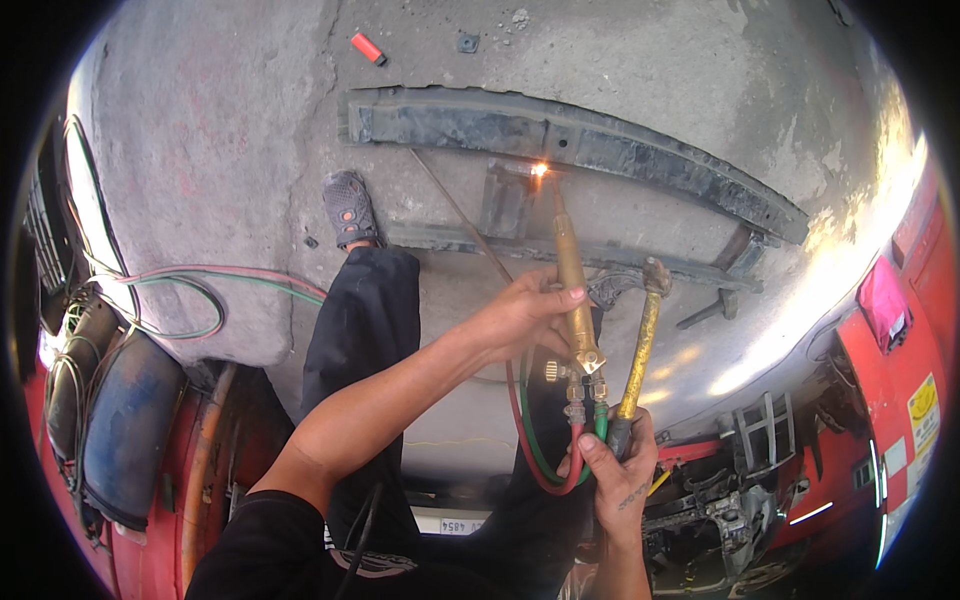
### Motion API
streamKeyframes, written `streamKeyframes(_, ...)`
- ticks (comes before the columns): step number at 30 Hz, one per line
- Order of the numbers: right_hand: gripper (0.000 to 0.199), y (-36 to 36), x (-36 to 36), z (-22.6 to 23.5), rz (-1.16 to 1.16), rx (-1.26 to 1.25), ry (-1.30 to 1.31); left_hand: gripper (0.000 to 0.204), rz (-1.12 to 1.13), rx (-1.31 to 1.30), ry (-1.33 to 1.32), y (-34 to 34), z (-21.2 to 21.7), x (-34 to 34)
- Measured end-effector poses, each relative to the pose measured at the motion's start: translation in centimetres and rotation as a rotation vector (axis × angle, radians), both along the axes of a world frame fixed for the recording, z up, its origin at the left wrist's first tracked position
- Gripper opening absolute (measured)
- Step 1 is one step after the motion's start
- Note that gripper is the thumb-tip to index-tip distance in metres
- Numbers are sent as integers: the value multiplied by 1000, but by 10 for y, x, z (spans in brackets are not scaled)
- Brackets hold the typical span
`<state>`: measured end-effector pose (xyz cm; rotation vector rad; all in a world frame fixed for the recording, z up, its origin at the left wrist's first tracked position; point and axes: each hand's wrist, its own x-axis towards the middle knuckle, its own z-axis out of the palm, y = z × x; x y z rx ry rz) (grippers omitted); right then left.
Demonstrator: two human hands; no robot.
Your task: The person uses a blowtorch and hammer to heat and cut a metal frame on the floor. They repeatedly apply heat to specific points and strike with the hammer to separate sections of the frame.
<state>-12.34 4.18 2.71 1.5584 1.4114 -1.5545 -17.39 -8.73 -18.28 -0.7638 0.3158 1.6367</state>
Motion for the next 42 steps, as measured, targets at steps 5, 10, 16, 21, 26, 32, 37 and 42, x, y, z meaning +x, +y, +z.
streamKeyframes(5,37,0,1,-1,-6,6,3,68,-2,4,-6,1,0,1)
streamKeyframes(10,38,1,1,0,-6,8,11,42,44,-44,-41,6,3,2)
streamKeyframes(16,37,3,2,0,-7,8,9,69,12,23,-16,4,-1,2)
streamKeyframes(21,37,3,2,0,-15,2,7,70,15,14,-15,5,-1,2)
streamKeyframes(26,41,0,0,1,4,59,-5,72,7,16,-10,5,1,0)
streamKeyframes(32,44,-1,-2,0,34,78,-26,73,1,7,-15,5,1,1)
streamKeyframes(37,36,6,1,1,0,5,-6,52,26,-32,-41,7,5,-1)
streamKeyframes(42,35,7,3,0,-13,-9,10,41,39,-51,-48,8,6,0)
